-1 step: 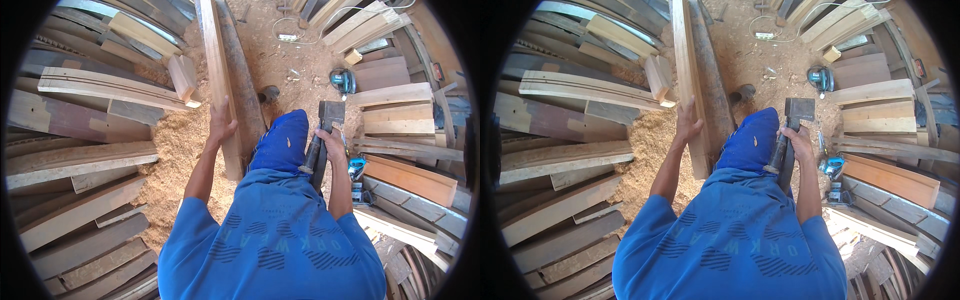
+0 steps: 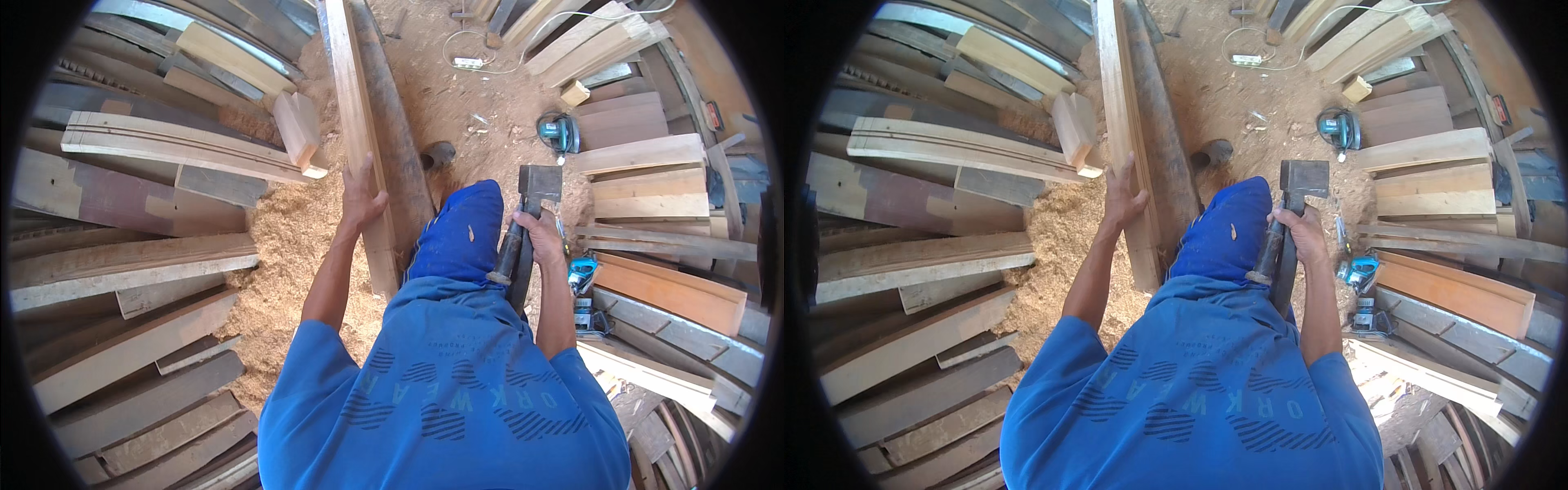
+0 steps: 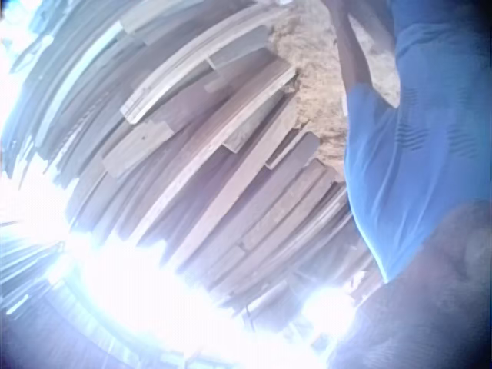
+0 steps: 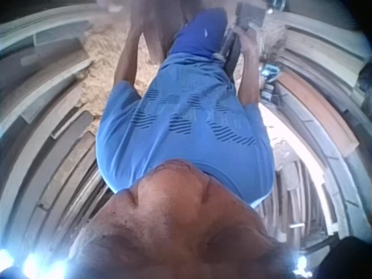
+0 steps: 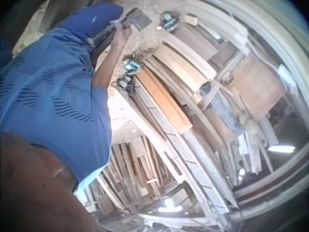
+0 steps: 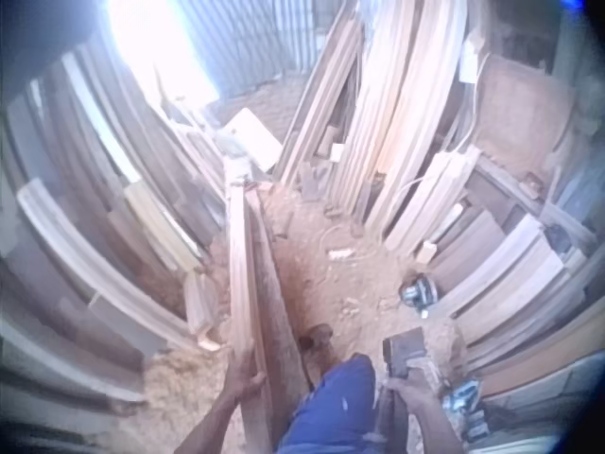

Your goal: The person shapes a piece of wood by striking it with an axe while holding the wood against a beam, later sitting on the floor to continue striking the wood with the axe to refine its shape.

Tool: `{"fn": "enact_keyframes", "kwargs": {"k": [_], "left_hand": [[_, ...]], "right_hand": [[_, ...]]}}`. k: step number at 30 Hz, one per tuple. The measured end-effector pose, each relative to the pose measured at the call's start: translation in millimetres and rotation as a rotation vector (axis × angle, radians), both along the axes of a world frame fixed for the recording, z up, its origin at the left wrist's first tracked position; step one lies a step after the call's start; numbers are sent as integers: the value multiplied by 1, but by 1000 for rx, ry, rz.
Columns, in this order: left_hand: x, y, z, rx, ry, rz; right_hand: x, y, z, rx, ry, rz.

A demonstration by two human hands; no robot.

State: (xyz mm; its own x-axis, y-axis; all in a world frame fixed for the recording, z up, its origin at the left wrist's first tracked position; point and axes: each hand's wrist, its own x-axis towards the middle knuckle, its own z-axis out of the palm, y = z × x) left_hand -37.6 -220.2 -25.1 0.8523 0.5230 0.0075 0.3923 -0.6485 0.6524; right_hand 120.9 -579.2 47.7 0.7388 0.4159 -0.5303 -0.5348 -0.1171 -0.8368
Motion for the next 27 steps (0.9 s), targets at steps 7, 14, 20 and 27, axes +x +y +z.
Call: {"fn": "enact_keyframes", "kwargs": {"k": [7,14,20,27], "left_hand": [[63,39,-13,51,-27,70],[53,36,-20,-284,-344,105],[-51,-80,-16,-255,-258,164],[-30,-82,-11,-90,-152,157]], "right_hand": [[-7,8,9,0,-56,35],[-12,0,10,34,-95,46],[-21,-9,20,75,-119,24],[-27,7,35,163,-114,136]]}}
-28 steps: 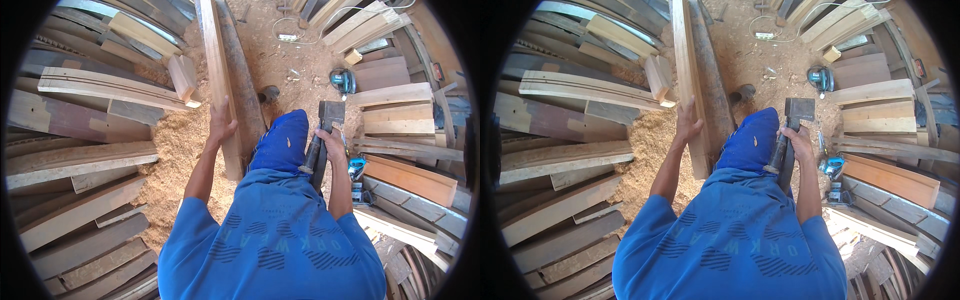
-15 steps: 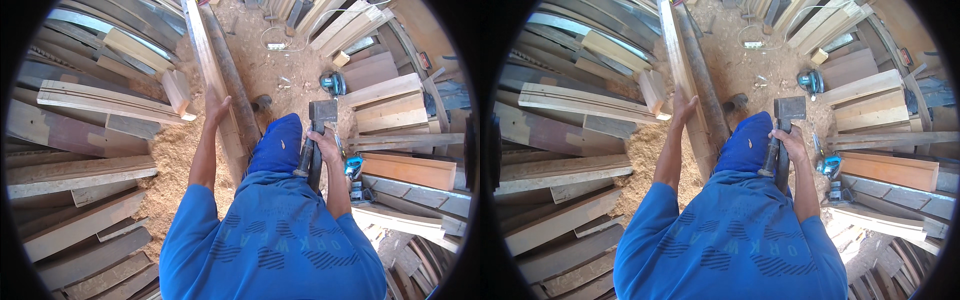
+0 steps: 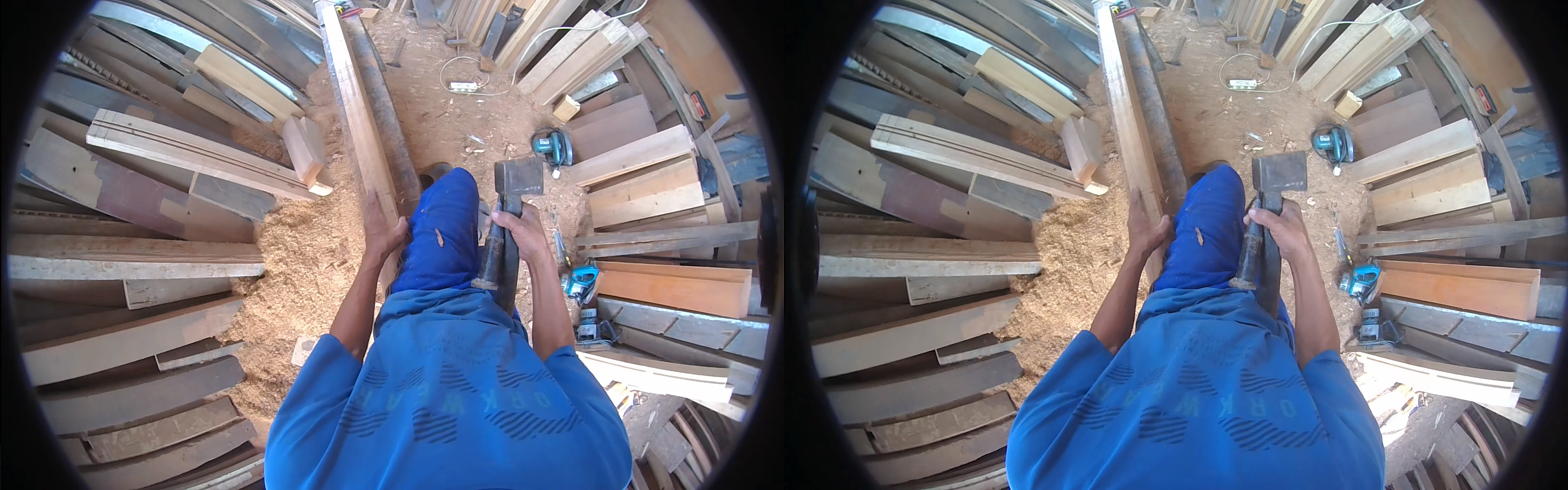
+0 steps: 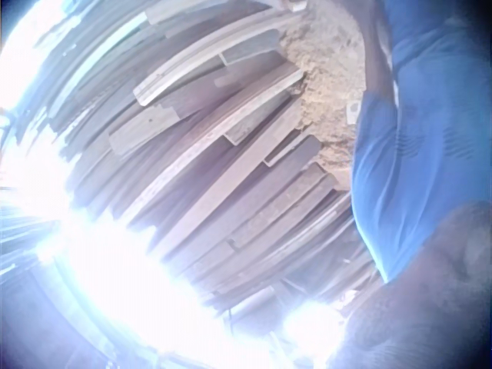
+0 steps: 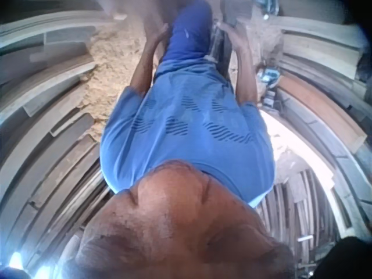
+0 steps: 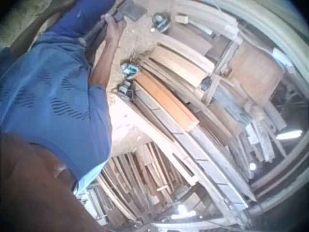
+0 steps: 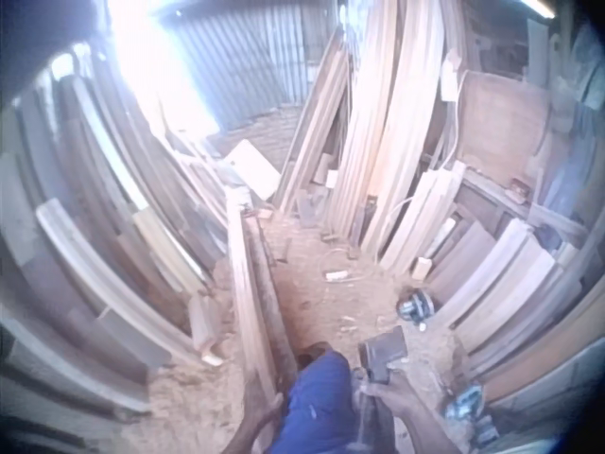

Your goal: The person shapes a piece of wood by striking it with an axe while holding the wood against a beam, later sitting on the floor to continue striking the wood with the axe to refine its shape.

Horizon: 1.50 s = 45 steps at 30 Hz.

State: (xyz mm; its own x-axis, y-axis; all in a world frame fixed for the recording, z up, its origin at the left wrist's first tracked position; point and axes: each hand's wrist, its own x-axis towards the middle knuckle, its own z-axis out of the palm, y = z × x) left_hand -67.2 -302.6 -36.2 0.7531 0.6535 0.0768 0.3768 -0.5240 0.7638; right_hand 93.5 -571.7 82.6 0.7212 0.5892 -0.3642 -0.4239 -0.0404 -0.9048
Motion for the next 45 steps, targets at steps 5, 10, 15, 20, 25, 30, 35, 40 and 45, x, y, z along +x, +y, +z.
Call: {"fn": "enact_keyframes", "kwargs": {"k": [5,10,15,20,25,30,35,40,45], "left_hand": [[14,3,21,147,90,-3],[20,-68,147,275,-247,-369],[41,-53,207,381,-617,-730],[60,-1,233,-493,-1000,-305],[71,38,212,-377,-741,-61],[73,63,156,-280,-520,-158],[79,57,148,-338,-491,-220],[91,63,128,-358,-567,-113],[89,76,125,-144,-544,-172]], "right_hand": [[13,42,31,84,-70,89],[14,70,47,102,-76,114],[-1,91,52,0,-293,110],[-17,106,67,90,-506,57],[-39,104,50,136,-560,60],[-50,98,41,167,-398,-26],[-44,90,42,169,-371,-41],[-46,90,40,230,-342,-77],[-41,84,37,211,-392,48]]}}
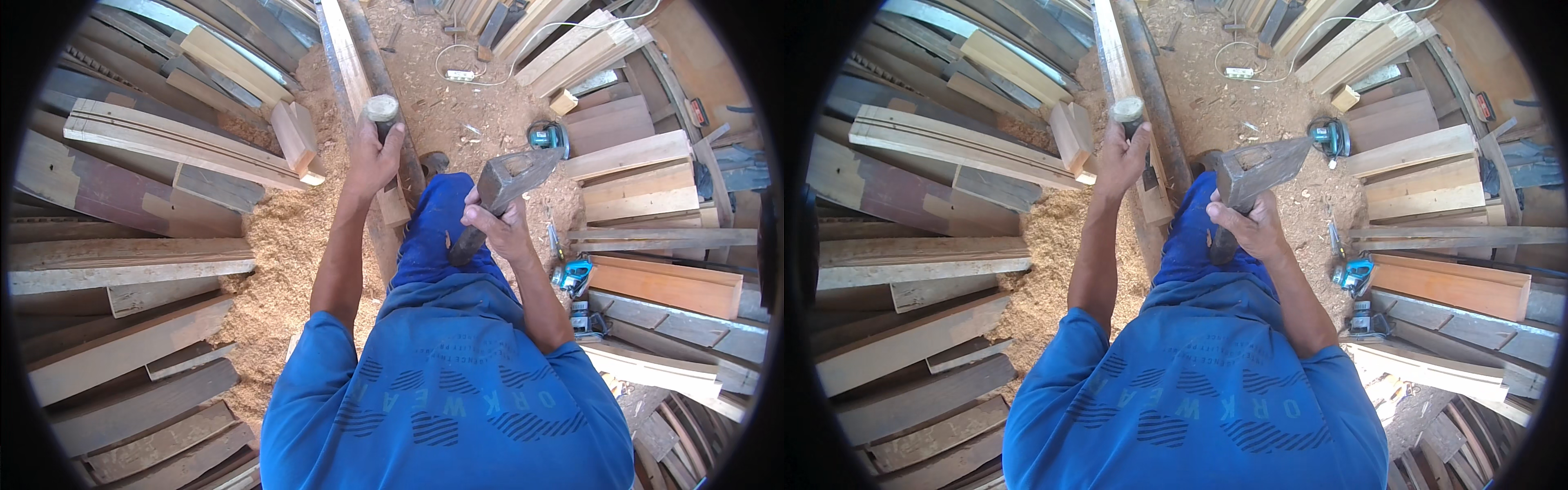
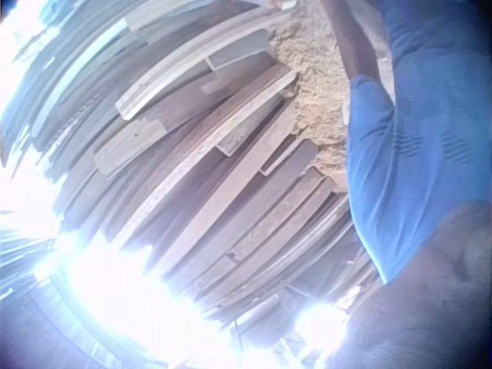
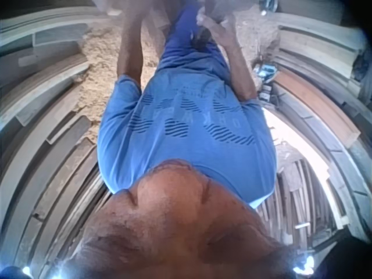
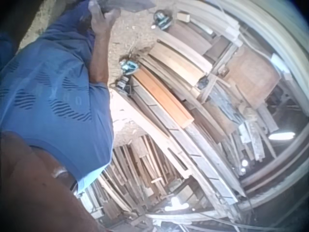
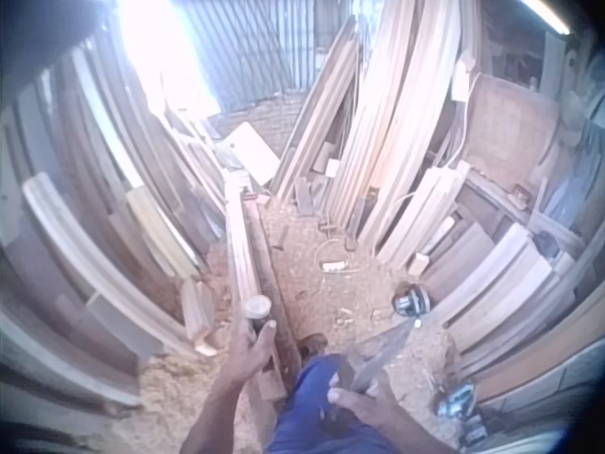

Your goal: The person shapes a piece of wood by striking it with an axe while holding the wood against a beam, later sitting on the floor to continue striking the wood with the axe to refine its shape.

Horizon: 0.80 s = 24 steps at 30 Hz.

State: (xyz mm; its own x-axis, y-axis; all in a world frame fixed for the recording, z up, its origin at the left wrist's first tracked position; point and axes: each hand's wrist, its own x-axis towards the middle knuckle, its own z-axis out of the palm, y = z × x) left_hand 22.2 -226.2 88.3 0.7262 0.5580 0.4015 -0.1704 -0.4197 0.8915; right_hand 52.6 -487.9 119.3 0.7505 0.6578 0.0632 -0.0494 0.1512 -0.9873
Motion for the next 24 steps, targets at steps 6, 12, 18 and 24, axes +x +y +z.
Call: {"fn": "enact_keyframes", "kwargs": {"k": [6,12,18,24], "left_hand": [[-13,-14,24,-188,120,-57],[-6,-25,12,-225,98,-52],[-3,-22,12,-150,47,-142],[-1,-16,8,-142,53,-148]], "right_hand": [[7,-7,3,-51,130,242],[-4,-3,4,-69,111,163],[-7,-5,1,-86,110,106],[-9,-5,1,-120,37,49]]}}
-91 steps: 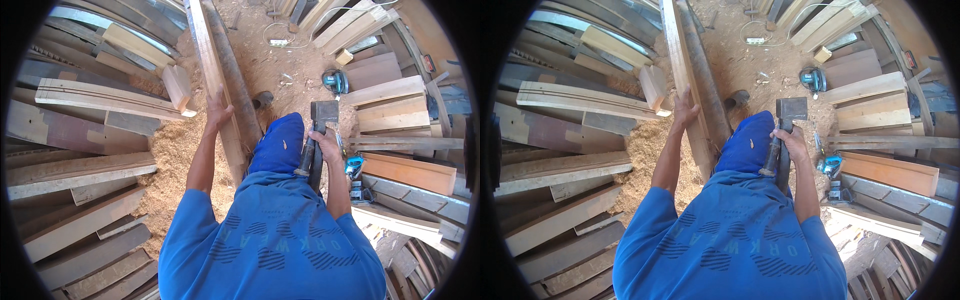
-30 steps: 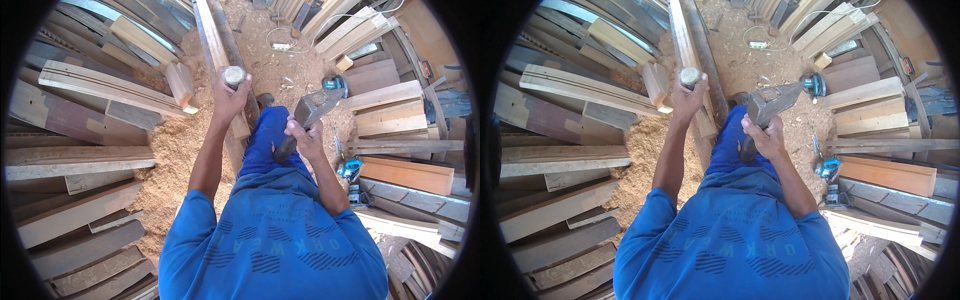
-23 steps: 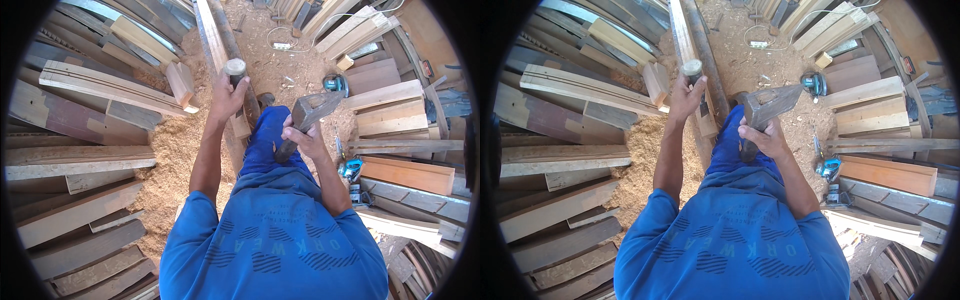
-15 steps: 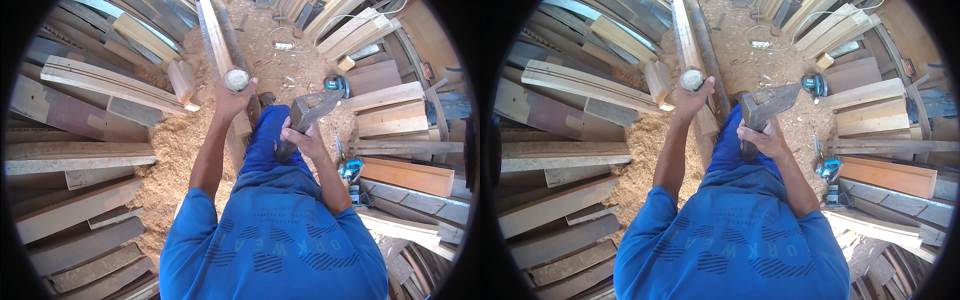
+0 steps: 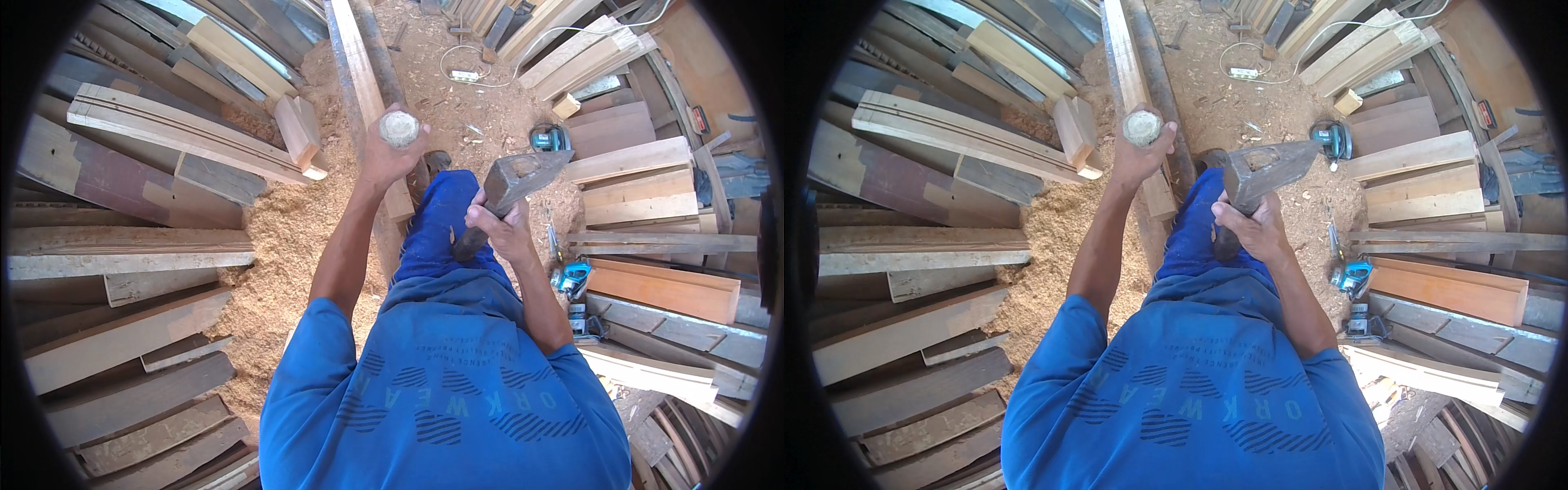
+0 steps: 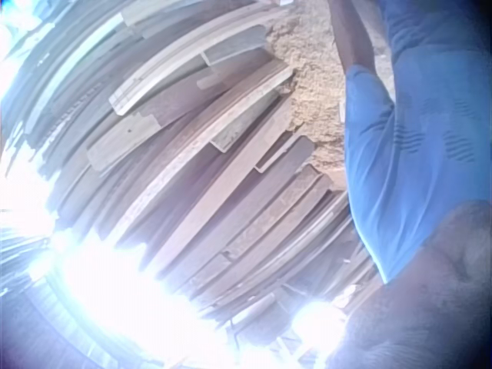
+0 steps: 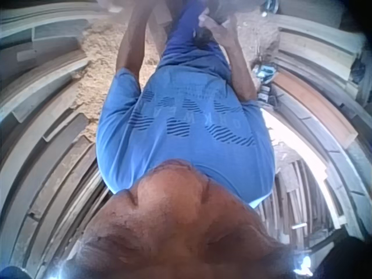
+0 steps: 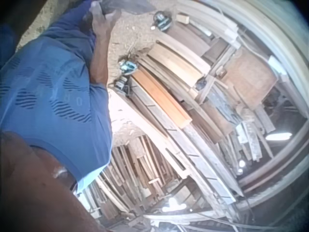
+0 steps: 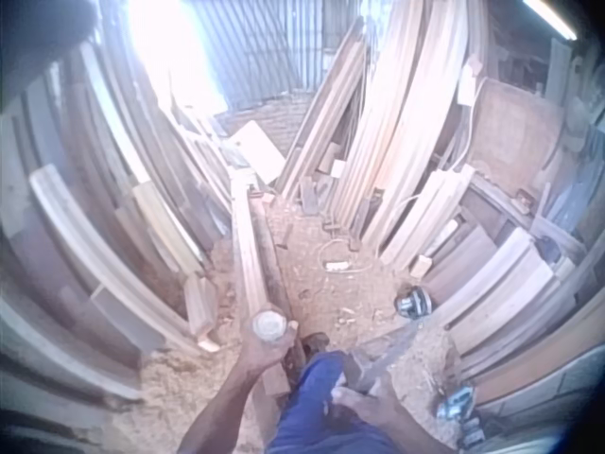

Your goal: The person shapes a piece of wood by striking it with an axe while holding the wood against a beam, later sitting on the floor to continue striking the wood with the axe to refine its shape.

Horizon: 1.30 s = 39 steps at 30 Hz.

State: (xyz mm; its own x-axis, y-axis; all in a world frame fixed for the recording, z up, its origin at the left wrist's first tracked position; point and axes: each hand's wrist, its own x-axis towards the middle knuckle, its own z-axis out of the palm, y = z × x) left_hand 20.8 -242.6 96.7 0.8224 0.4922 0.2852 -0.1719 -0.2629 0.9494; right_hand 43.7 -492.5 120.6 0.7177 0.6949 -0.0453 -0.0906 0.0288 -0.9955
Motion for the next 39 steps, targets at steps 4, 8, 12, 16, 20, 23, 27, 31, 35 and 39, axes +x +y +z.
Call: {"fn": "enact_keyframes", "kwargs": {"k": [4,8,12,16,20,23,27,31,35,39], "left_hand": [[-7,-6,-1,0,15,-46],[-17,-10,3,-61,0,-69],[-15,-6,16,-316,75,-103],[-13,3,-2,-109,112,-94],[-6,-23,6,-17,-132,-43],[-10,-16,-7,-35,-87,-101],[-10,-7,-15,-74,-23,-183],[-19,-9,-37,50,66,-143],[-25,-4,-53,154,47,-126],[-16,-15,-8,-18,-208,-30]], "right_hand": [[-2,6,31,-24,-105,-119],[10,20,91,125,-358,-280],[38,44,144,353,-661,-415],[49,60,135,-178,-977,-78],[54,63,106,-782,-1105,211],[43,61,115,-527,-893,86],[43,70,113,-188,-836,-74],[52,58,88,-795,-984,222],[37,55,80,-693,-944,187],[29,48,106,-375,-752,94]]}}
